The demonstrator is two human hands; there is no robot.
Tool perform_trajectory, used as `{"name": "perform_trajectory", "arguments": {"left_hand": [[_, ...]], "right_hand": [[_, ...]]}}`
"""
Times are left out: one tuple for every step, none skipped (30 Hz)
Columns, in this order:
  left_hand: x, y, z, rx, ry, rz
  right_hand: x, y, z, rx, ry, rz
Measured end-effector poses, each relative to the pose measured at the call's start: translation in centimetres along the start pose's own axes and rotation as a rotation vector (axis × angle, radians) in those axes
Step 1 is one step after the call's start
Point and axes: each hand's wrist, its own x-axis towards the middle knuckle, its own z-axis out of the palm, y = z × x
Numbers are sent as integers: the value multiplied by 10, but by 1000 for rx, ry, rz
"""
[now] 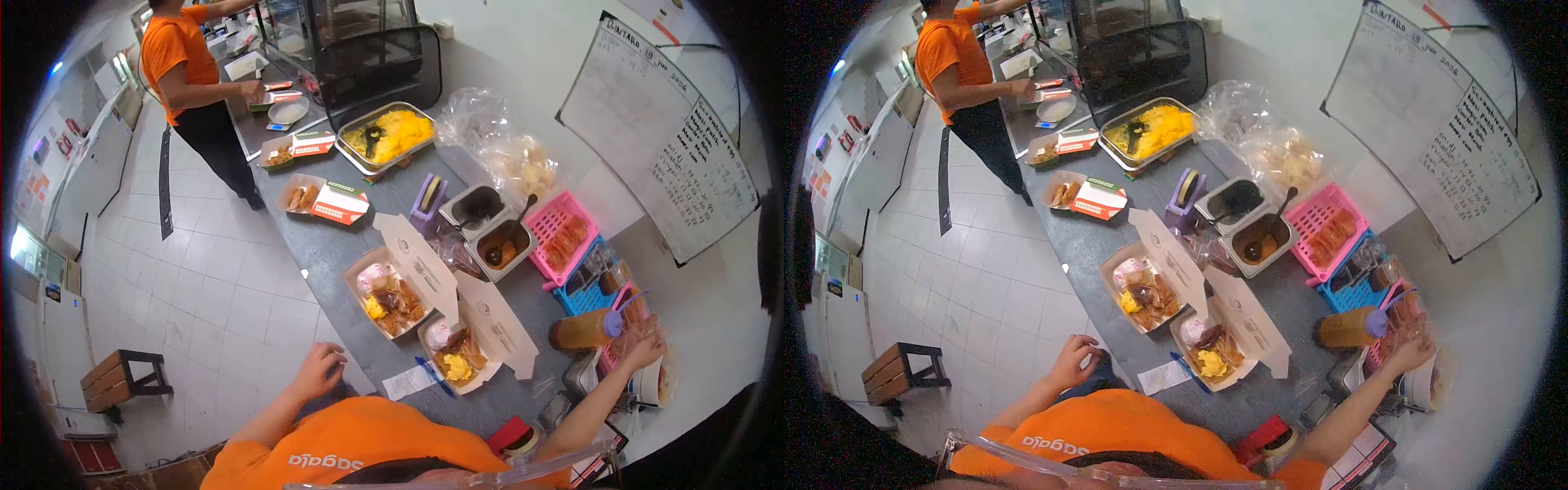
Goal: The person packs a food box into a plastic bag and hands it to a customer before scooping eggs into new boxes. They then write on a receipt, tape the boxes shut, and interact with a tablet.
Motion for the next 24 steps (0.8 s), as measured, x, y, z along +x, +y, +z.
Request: {"name": "perform_trajectory", "arguments": {"left_hand": [[-1,-3,-4,-2,8,2],[-2,-7,-9,-1,9,10],[-1,-11,-14,1,10,20],[-2,-17,-18,-1,13,28],[-3,-24,-21,-17,28,31],[-2,-31,-26,-35,42,34],[-1,-37,-33,-38,46,41],[1,-44,-41,-43,54,50],[2,-53,-50,-49,63,58],[4,-65,-58,-52,65,65],[7,-79,-66,-66,87,72],[10,-95,-76,-79,105,81],[13,-112,-86,-81,97,92],[16,-130,-96,-92,107,70],[19,-149,-108,-102,111,49],[23,-167,-123,-104,86,62],[27,-184,-138,-118,96,49],[32,-201,-153,-133,102,35],[36,-221,-167,-140,66,46],[39,-242,-181,-106,43,54],[41,-259,-193,-74,23,61],[44,-273,-204,-88,-9,66],[49,-285,-217,-69,-23,69],[54,-297,-227,-47,-36,75]], "right_hand": [[-16,-43,-12,118,-28,-38],[-35,-82,-18,123,-24,-42],[-55,-121,-23,315,-92,12],[-78,-159,-26,506,-159,66],[-105,-200,-29,470,-257,17],[-132,-235,-30,432,-355,-32],[-158,-259,-24,426,-516,-116],[-185,-281,-16,416,-677,-200],[-215,-307,-7,399,-858,-167],[-249,-335,5,510,-1064,-147],[-290,-380,6,550,-1168,33],[-325,-390,24,636,-1324,120],[-359,-400,49,557,-1440,20],[-398,-400,77,556,-1470,-90],[-439,-400,107,551,-1495,-194],[-478,-402,138,551,-1466,-176],[-511,-413,163,548,-1437,-157],[-531,-438,174,620,-1479,120],[-547,-460,184,690,-1498,402],[-566,-465,200,673,-1472,429],[-585,-462,219,590,-1323,265],[-601,-455,231,500,-1176,105],[-613,-450,236,455,-1031,-2],[-615,-452,227,433,-1013,21]]}}
